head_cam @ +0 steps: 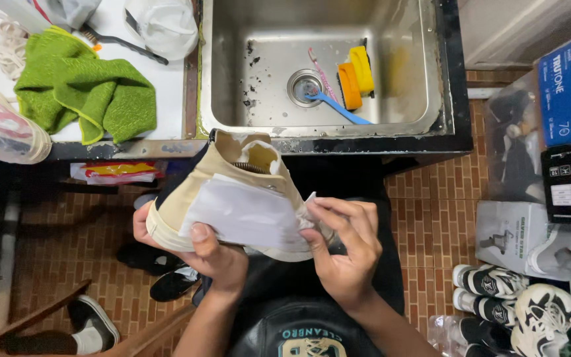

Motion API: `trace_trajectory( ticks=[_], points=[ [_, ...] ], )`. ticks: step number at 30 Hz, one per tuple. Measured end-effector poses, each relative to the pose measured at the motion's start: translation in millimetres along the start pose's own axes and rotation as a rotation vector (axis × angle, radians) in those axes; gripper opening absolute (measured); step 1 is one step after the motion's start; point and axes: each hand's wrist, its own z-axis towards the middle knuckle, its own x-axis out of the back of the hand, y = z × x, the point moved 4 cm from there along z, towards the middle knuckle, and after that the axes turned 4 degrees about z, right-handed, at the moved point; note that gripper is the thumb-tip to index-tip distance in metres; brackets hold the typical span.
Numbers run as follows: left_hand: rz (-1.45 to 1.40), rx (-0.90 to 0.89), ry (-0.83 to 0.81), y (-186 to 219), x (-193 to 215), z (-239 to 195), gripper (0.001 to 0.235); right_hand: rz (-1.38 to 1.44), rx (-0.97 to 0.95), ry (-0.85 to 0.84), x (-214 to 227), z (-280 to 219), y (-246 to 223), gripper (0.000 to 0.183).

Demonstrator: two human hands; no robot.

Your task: The person cleans a white sneaker in a sink using a toothbrush and a white cloth. They scrub the shoe's interior and exterior, then stuff the shoe with a white cloth to maintain its shape.

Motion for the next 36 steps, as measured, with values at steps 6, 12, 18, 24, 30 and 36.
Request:
trace_trajectory(
  ticks=[6,12,18,24,30,36],
  points=[
    [0.086,-0.045,0.024,4,0,2,0.049,0.008,0.031,0.041,-4,-5,3,0.013],
    [0.163,-0.120,0.057,10,0,3,0.049,0.049,-0.002,0.028,-7,-3,2,0.009],
    [0.144,-0.077,0.019,7,4,3,0.053,0.282,-0.096,-0.247,-15,4,8,0.027],
    [0.108,-0.052,0.002,3,4,5,0.049,0.403,-0.233,-0.036,-14,-4,36,0.025],
    [0.046,-0.008,0.031,-3,3,10,0.048,0.197,0.019,0.072,-1,0,23,0.023],
    [0.041,0.046,0.050,-6,7,7,0.048,0.084,0.034,-0.071,-9,-1,7,0.013]
  ],
)
